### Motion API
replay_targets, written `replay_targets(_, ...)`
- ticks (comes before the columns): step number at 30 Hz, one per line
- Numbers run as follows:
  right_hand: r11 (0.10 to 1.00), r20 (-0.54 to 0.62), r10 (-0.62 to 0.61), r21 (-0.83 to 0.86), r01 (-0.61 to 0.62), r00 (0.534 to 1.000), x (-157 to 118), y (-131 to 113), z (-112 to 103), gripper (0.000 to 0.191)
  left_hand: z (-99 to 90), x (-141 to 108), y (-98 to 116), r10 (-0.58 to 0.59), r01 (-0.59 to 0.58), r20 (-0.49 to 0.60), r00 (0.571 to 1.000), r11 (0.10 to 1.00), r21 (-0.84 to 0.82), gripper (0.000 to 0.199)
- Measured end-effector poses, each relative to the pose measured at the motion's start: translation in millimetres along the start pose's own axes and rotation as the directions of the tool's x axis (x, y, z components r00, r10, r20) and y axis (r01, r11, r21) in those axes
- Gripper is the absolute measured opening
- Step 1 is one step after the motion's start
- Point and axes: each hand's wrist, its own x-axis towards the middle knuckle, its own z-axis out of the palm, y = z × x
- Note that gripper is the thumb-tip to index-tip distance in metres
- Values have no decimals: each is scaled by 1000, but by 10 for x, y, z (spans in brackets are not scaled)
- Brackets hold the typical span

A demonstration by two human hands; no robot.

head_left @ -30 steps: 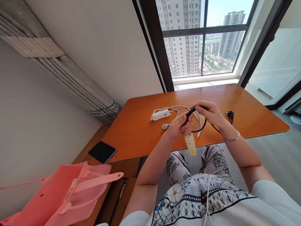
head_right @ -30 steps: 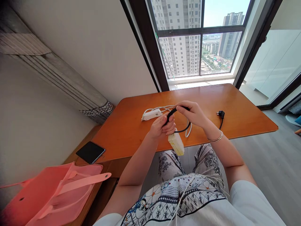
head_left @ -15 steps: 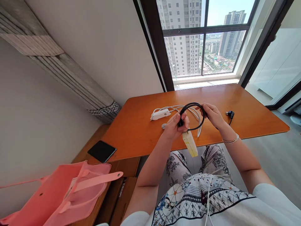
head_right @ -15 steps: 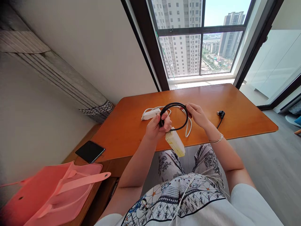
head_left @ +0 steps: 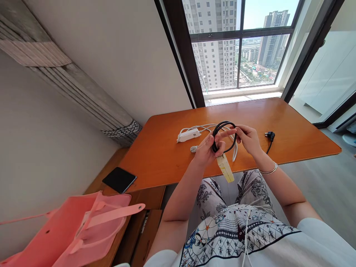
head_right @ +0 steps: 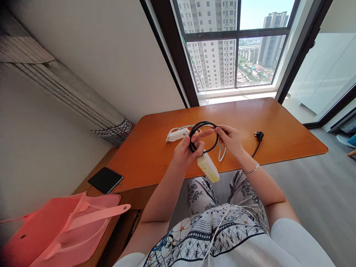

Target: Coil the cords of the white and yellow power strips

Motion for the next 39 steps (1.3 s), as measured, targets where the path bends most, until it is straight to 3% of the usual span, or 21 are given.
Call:
replay_targets(4,1000,-16,7,-12,-7,1000,-6,7,36,44,67,-12,-3,-2,1,-35,999,1000,-1,50)
replay_targets(9,999,85,39,-37,-36,996,-74,13,77,48,55,-22,-47,3,-10,-92,996,997,-73,44)
replay_targets(15,997,127,50,-71,-41,991,-145,35,66,39,23,-30,-99,72,-73,-45,996,997,-4,39)
replay_targets(23,993,45,50,-109,-45,998,-144,18,112,41,23,-71,-153,101,-101,6,995,989,111,40)
replay_targets(28,966,132,34,-260,1,991,-235,41,88,39,11,-94,-119,164,-161,-7,986,972,172,37)
replay_targets(33,818,285,105,-569,80,953,-394,6,-13,41,-8,-76,-3,365,-320,-91,927,892,320,38)
replay_targets(36,643,349,192,-750,152,917,-497,-76,-62,40,-94,-34,33,465,-377,-123,877,824,424,35)
replay_targets(39,452,323,236,-871,190,917,-585,-217,-77,39,-210,12,20,512,-381,-136,848,768,514,35)
